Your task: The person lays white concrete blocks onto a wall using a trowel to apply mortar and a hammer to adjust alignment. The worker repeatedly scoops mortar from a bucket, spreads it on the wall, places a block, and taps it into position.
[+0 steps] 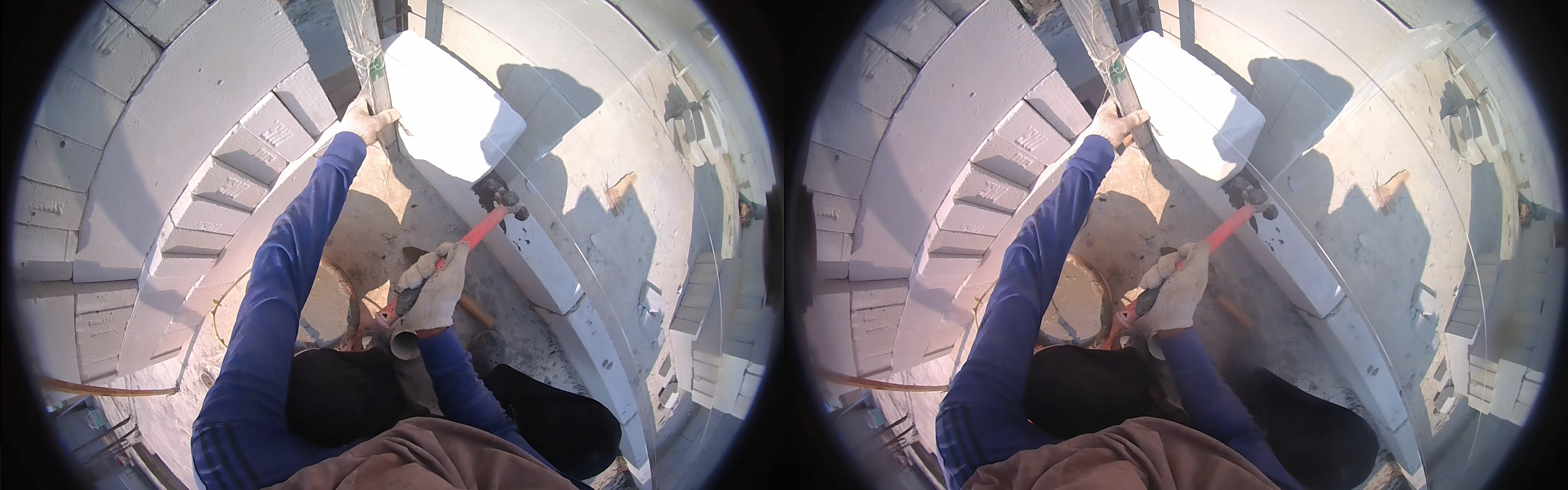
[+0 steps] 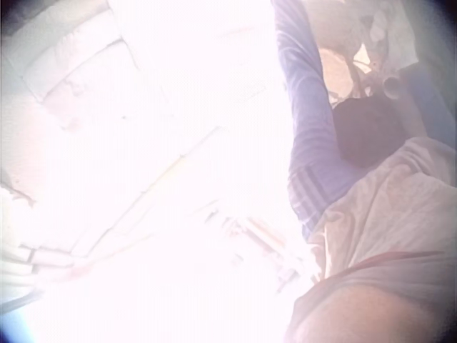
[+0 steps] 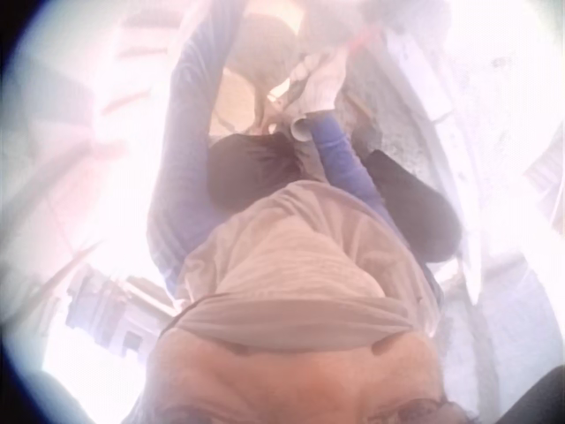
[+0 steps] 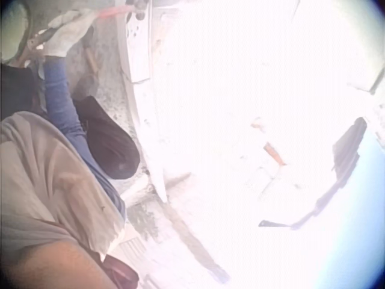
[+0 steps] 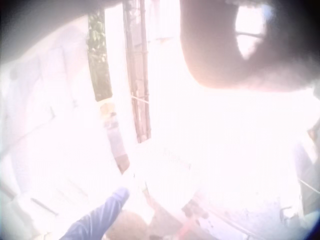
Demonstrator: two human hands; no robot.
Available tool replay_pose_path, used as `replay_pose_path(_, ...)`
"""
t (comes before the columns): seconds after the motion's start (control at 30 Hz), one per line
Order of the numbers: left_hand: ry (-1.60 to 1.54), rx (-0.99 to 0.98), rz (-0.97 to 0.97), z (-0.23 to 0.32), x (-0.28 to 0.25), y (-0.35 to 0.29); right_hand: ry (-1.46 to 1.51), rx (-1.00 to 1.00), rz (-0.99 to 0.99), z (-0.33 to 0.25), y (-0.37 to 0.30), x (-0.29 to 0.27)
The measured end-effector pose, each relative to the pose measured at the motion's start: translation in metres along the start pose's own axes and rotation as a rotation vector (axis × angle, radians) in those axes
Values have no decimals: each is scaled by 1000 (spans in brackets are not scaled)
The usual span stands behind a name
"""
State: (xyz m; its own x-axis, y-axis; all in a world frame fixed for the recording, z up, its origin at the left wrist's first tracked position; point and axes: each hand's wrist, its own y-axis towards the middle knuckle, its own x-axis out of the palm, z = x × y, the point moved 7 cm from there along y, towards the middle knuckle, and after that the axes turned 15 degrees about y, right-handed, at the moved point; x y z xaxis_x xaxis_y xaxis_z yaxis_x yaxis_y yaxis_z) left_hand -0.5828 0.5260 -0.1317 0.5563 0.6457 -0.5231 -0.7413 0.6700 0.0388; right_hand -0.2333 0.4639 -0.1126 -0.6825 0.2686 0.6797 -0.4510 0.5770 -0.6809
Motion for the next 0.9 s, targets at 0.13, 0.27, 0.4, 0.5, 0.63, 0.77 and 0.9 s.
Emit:
replay_pose_path(0.13, 33, 28, 15, -15, 1, 8, -35, 26, -17, 0, 7, -15)
replay_pose_path(0.27, -74, 79, 24, -14, -1, 6, -186, -79, -16, -6, -2, -19)
replay_pose_path(0.4, 8, -4, -18, 1, 4, 0, -468, -199, -44, -23, -27, -39)
replay_pose_path(0.5, -10, 30, 14, 4, -1, -3, -806, -192, -123, -47, -62, -36)
replay_pose_path(0.63, -19, 45, 22, 6, -6, -4, -1252, -109, -274, -107, -127, 14)
replay_pose_path(0.77, 27, 94, 82, 3, 3, 3, -1608, -332, -309, -181, -162, 91)
replay_pose_path(0.9, -9, 73, 68, -12, -7, 4, -1989, -840, -483, -210, -141, 170)
